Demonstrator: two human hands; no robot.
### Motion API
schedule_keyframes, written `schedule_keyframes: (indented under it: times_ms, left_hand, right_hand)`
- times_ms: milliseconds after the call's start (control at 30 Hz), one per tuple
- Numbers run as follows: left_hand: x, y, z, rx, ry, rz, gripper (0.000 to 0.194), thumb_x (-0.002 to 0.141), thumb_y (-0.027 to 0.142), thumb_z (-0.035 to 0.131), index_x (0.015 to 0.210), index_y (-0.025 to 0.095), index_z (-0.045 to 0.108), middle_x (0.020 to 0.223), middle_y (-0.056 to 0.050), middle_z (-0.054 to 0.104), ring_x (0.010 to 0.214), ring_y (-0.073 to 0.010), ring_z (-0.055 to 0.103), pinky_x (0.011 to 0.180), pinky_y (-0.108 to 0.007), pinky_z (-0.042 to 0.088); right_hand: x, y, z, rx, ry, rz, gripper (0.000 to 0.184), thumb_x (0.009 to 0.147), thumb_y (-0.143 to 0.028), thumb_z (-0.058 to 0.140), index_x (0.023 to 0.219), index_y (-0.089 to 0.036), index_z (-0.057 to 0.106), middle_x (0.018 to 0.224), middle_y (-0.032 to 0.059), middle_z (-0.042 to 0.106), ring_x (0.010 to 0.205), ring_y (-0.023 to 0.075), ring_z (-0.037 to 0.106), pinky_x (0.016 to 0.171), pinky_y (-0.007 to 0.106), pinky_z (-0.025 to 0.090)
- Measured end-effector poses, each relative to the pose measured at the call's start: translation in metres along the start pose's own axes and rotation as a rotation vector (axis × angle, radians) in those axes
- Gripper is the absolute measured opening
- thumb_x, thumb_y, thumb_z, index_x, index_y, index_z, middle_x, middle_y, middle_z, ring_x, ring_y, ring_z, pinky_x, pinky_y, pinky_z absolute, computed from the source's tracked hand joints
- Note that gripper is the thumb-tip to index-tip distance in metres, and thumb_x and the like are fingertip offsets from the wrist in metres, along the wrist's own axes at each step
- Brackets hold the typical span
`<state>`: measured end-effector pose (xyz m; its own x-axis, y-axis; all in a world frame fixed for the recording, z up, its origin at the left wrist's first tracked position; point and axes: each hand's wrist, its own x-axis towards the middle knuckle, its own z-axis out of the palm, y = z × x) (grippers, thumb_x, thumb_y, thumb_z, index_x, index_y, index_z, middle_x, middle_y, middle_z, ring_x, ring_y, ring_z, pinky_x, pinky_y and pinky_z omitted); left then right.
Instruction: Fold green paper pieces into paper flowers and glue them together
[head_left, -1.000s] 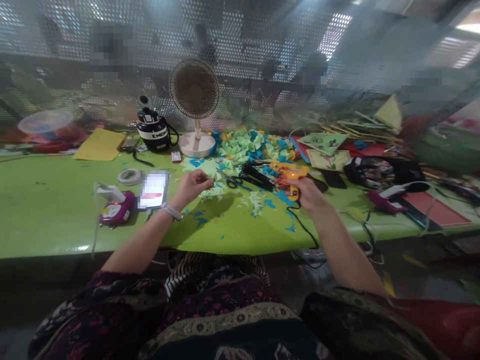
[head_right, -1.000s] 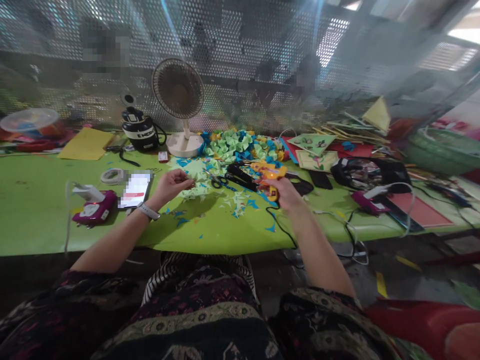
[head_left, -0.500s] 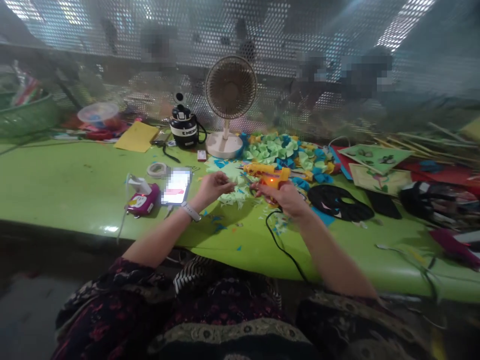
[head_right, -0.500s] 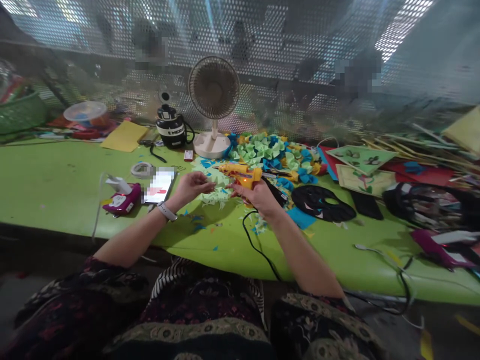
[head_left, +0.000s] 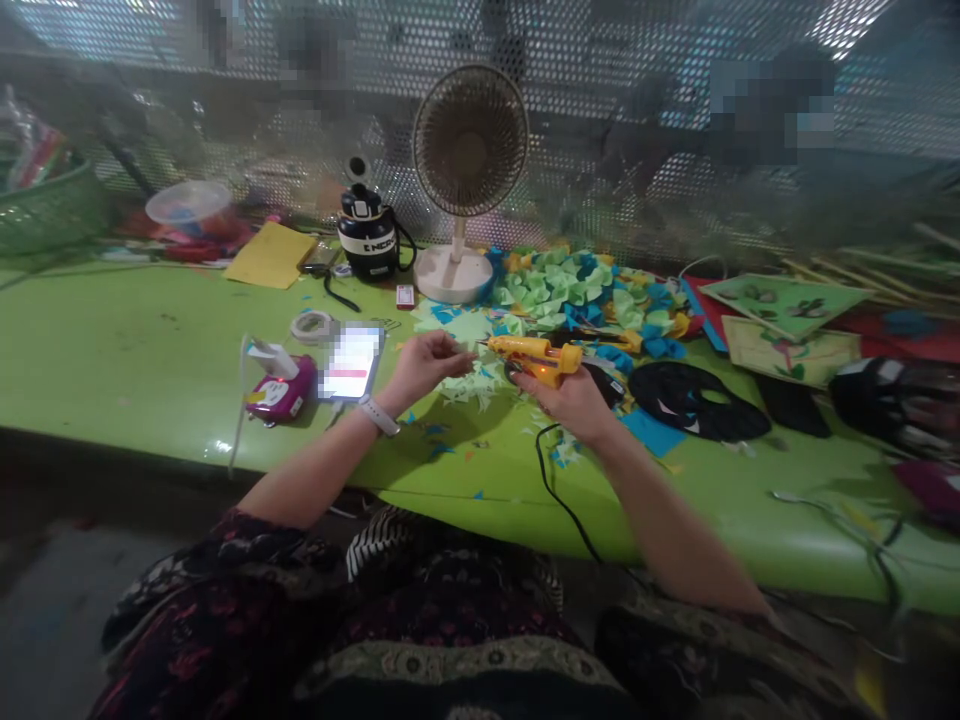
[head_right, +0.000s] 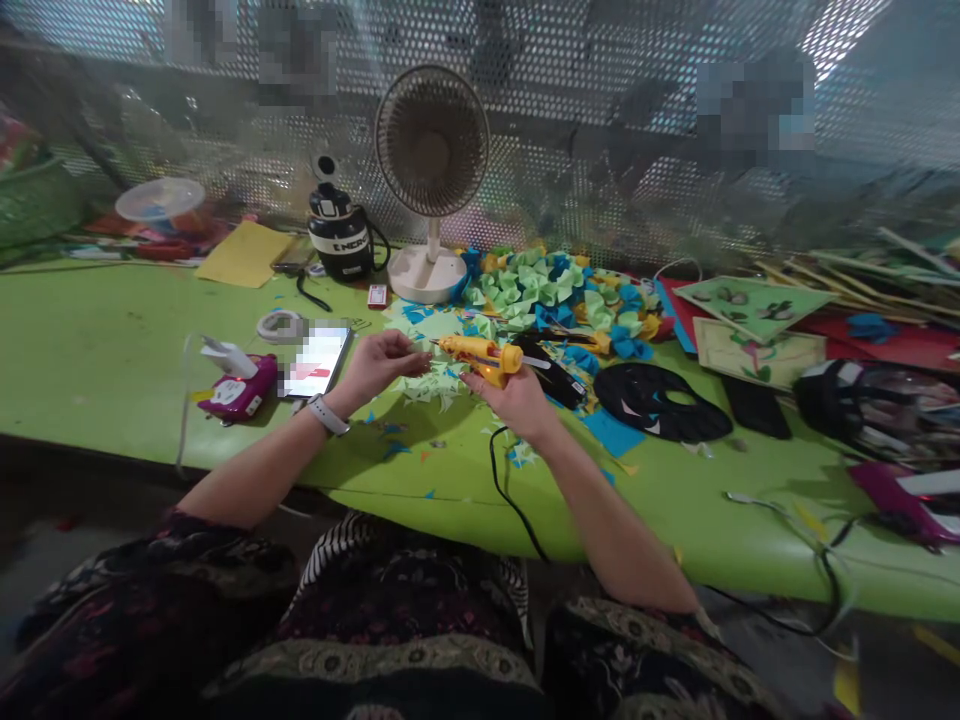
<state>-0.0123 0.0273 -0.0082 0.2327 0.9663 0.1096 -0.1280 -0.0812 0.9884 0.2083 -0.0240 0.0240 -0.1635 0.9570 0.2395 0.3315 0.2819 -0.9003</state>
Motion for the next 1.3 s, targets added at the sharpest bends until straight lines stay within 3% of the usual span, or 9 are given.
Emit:
schedule_keyframes:
  times_ms: [267, 800, 1300]
  left_hand:
    - [0.0004, -0.0013, 0.0012, -0.063, -0.005, 0.039, 0.049, 0.058, 0.046, 0.088, 0.071, 0.015, 0.051, 0.066, -0.003, 0.070, 0.062, -0.0156, 0.071, 0.065, -0.029, 0.062]
    - [-0.0019, -0.0004, 0.0006, -0.007, -0.026, 0.104, 0.045, 0.063, 0.045, 0.086, 0.071, 0.016, 0.052, 0.066, -0.002, 0.069, 0.064, -0.0151, 0.071, 0.067, -0.029, 0.062]
    - [-0.0026, 0.0002, 0.0001, -0.020, -0.023, 0.095, 0.044, 0.064, 0.043, 0.085, 0.071, 0.016, 0.050, 0.065, 0.000, 0.067, 0.064, -0.0142, 0.070, 0.068, -0.030, 0.062]
  right_hand:
    - [-0.0003, 0.0037, 0.0002, -0.070, 0.022, 0.015, 0.054, 0.075, -0.055, 0.073, 0.109, -0.014, 0.070, 0.111, 0.0127, 0.074, 0.102, 0.0289, 0.069, 0.098, 0.045, 0.053]
    - [-0.0012, 0.0079, -0.0006, -0.150, 0.049, 0.004, 0.050, 0.077, -0.053, 0.071, 0.109, -0.016, 0.071, 0.107, 0.0105, 0.074, 0.101, 0.0300, 0.069, 0.099, 0.048, 0.052]
    - [-0.0021, 0.0039, 0.0013, -0.092, 0.020, 0.012, 0.044, 0.078, -0.046, 0.071, 0.111, -0.017, 0.071, 0.115, 0.0091, 0.073, 0.109, 0.0287, 0.068, 0.105, 0.047, 0.050]
